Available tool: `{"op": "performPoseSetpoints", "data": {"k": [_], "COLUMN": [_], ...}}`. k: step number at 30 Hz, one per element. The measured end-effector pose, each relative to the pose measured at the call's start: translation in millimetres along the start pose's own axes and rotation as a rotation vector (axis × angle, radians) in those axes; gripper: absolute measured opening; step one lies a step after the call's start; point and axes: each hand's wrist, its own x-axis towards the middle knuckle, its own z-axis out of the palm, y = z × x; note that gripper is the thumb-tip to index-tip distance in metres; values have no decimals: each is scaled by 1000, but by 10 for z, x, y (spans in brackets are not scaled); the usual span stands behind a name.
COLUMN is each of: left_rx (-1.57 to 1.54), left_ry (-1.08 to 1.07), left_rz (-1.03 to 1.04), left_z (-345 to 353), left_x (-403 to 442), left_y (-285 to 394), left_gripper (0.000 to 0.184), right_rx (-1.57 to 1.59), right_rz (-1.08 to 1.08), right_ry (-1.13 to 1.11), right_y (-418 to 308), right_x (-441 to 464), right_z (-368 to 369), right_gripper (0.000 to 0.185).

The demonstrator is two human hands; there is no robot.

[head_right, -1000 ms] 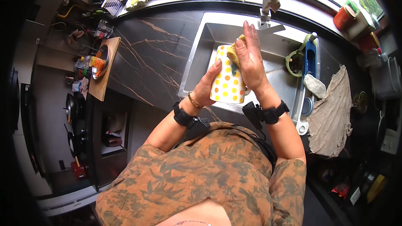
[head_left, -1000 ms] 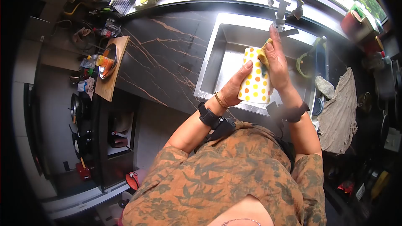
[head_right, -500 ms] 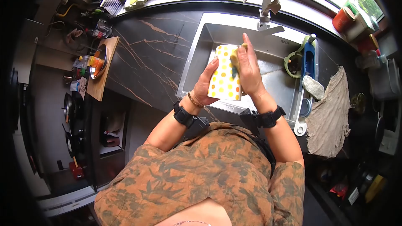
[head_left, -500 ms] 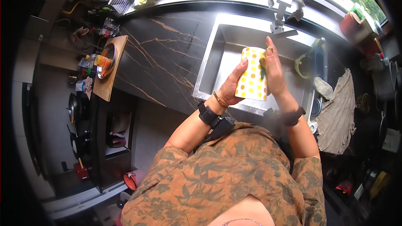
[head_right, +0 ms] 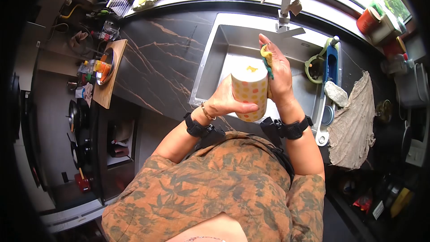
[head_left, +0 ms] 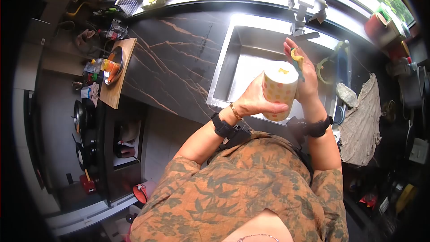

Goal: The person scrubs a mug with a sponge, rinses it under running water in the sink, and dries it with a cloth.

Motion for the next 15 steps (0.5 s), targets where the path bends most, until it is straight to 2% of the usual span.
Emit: {"op": "performPoseSetpoints", "data": {"k": [2,4,7,8,11,12,15], "left_rx": [301,431,508,512,561,587,661], "left_ry": [82,119,163,174,180,187,205], "left_rz": [123,185,266,289,300,320,364], "left_z": [57,85,99,102,85,85,84], "left_x": [-2,1,17,21,38,35,-9], "left_y": [64,49,-6,-30,-40,-32,-12], "left_gripper": [77,78,80,80,81,81,81], "right_rx": [-9,-11,7,63,-112,-306,-560], "right_rz": [-4,-8,-60,-34,-305,-395,-518], "right_ry": [118,271,302,213,128,91,14], "right_y": [71,179,101,-17,-144,-129,-171], "right_x": [-78,-157,-303,-367,-477,-494,-545], "right_z": [-31,-81,-68,-39,188,134,103], "right_gripper": [48,41,32,32,32,31,30]}}
